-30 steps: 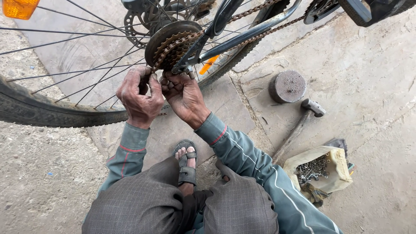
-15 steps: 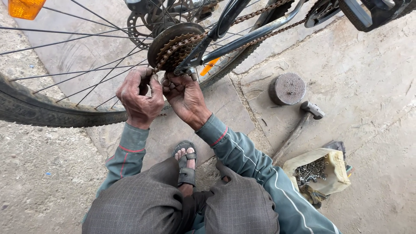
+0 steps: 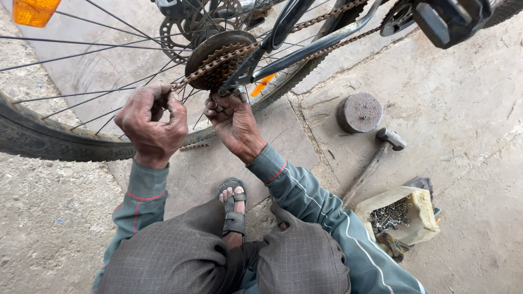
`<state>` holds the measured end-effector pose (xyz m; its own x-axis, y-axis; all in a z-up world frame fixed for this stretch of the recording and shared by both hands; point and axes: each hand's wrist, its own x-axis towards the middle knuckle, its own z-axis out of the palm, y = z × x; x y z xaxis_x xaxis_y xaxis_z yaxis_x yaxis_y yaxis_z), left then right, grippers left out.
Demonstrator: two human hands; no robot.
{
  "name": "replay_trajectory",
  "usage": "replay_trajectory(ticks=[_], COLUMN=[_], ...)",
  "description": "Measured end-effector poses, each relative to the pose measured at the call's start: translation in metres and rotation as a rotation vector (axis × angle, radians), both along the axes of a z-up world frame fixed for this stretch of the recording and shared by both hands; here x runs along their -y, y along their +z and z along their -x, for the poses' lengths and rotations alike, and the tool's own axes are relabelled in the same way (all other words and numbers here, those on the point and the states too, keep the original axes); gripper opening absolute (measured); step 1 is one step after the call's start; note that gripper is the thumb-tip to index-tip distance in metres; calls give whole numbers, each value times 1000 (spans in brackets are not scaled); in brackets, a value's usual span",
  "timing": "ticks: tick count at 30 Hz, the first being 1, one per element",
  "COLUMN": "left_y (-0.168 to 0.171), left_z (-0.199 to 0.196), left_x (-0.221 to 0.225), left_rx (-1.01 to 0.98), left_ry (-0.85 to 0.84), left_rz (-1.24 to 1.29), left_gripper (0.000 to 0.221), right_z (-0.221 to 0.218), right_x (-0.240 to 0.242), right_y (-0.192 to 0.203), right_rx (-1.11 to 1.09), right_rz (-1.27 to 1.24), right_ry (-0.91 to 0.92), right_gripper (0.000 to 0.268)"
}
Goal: The person is repairing a bicycle chain using a hammer and a metal base to remove and reinsert chain pins.
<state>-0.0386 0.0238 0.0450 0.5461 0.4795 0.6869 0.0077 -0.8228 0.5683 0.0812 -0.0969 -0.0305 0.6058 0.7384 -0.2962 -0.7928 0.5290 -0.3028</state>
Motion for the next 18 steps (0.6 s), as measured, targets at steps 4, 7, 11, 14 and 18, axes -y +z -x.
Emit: replay_trajectory(ticks=[4, 7, 11, 14, 18], left_y=[-6, -1, 2, 3, 4], left_z=[7, 13, 20, 23, 25], left_x=[-10, -12, -13, -15, -10], left_rx=[42, 22, 13, 11, 15], left_ry=[-18, -16, 6, 15, -1], left_rz=[-63, -29, -68, -62, -55], left_gripper=[8, 8, 7, 7, 6], right_z=[-5, -9, -15, -27, -51], right_x=[2, 3, 6, 12, 33], right_y=[-3, -9, -16, -43, -92], right_rx=[53, 122, 235, 204, 233], right_rz=[-6, 20, 36, 10, 86], right_ry=[-27, -75, -141, -164, -245], right_gripper=[14, 16, 24, 18, 22])
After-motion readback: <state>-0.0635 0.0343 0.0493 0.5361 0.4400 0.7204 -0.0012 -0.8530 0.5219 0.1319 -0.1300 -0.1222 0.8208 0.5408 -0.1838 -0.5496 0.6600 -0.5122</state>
